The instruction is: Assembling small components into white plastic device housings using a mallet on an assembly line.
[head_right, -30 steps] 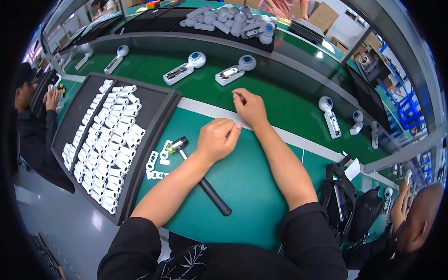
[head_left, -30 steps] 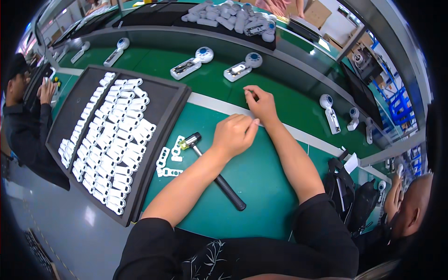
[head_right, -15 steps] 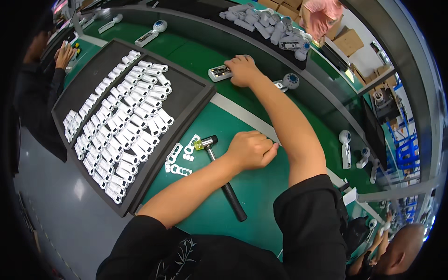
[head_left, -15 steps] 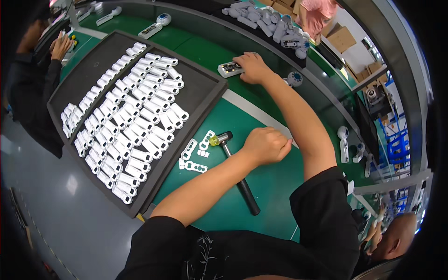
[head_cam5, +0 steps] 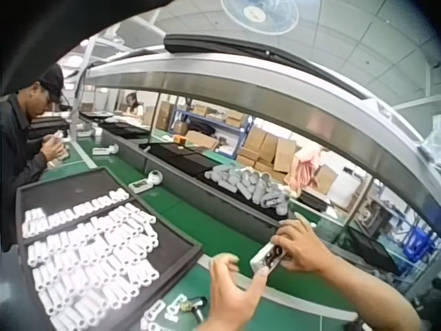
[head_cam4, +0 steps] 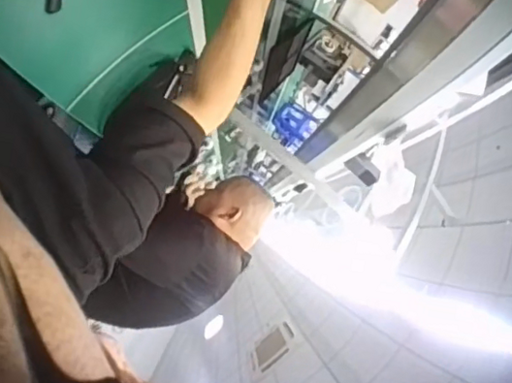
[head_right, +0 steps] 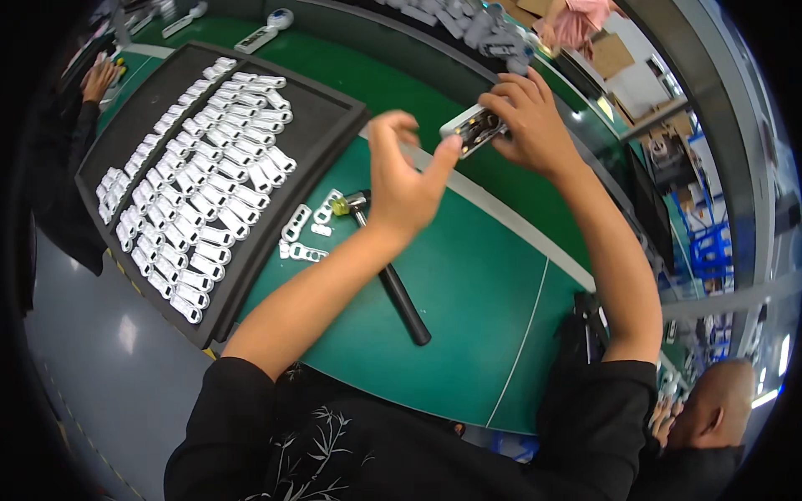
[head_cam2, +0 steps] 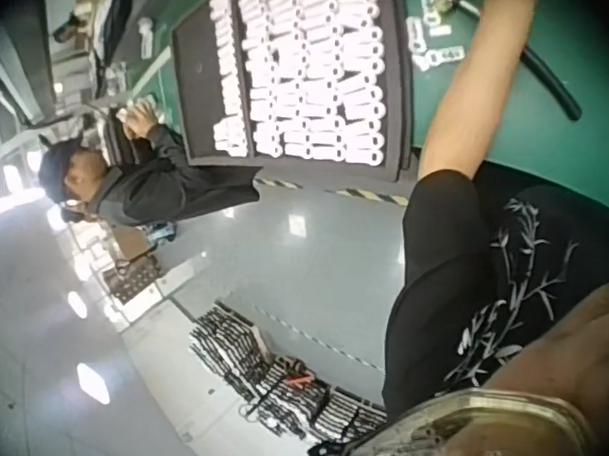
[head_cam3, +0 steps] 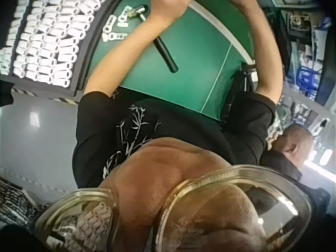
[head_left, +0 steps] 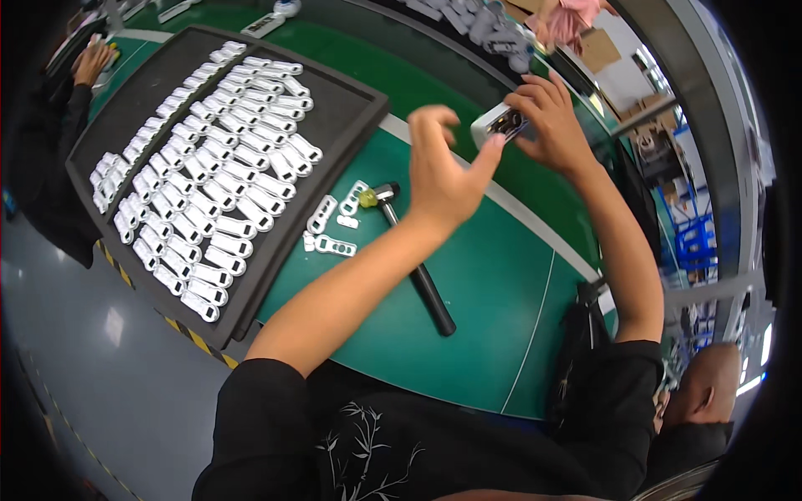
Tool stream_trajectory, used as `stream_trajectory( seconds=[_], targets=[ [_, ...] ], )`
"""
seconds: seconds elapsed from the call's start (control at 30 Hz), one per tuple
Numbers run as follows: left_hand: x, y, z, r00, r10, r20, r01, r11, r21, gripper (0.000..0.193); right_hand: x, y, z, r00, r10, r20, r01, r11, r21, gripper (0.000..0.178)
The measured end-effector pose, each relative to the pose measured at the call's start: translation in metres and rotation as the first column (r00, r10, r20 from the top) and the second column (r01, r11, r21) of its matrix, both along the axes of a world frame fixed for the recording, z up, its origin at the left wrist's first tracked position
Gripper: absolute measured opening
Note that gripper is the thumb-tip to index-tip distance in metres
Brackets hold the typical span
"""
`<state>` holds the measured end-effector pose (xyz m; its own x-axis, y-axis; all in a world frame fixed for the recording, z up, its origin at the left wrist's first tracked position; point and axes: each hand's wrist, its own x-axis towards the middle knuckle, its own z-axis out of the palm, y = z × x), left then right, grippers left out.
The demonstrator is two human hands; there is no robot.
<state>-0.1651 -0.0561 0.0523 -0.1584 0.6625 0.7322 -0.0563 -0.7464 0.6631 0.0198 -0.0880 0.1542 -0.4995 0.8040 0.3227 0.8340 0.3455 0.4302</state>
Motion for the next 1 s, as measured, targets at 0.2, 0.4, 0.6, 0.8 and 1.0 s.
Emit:
stream_trajectory(
  seconds=[0.2, 0.4, 0.6, 0.8, 1.0],
  targets=[
    [-0.01, -0.005, -0.009, 0.394, -0.817, 0.422, 0.784, 0.059, -0.619, 0.036, -0.046, -0.026, 0.004, 0.991, 0.083, 0.109, -0.059, 0.976, -0.208, 0.055],
    [-0.007, -0.024, -0.047, 0.438, -0.827, 0.353, 0.758, 0.129, -0.639, 0.032, -0.135, 0.01, -0.02, 0.977, -0.001, -0.213, -0.092, 0.9, -0.427, 0.045],
    [-0.006, -0.012, -0.083, 0.395, -0.919, -0.015, 0.778, 0.343, -0.527, 0.036, -0.218, 0.074, -0.072, 0.943, -0.128, -0.306, -0.021, 0.897, -0.441, 0.032],
    [-0.008, -0.013, -0.098, 0.443, -0.88, 0.173, 0.848, 0.35, -0.398, 0.04, -0.242, 0.095, -0.077, 0.924, -0.324, -0.202, 0.152, 0.797, -0.584, 0.026],
    [-0.003, -0.011, -0.1, 0.463, -0.858, 0.222, 0.843, 0.349, -0.409, 0.04, -0.237, 0.101, -0.07, 0.914, -0.35, -0.207, 0.133, 0.738, -0.662, 0.025]
  ],
)
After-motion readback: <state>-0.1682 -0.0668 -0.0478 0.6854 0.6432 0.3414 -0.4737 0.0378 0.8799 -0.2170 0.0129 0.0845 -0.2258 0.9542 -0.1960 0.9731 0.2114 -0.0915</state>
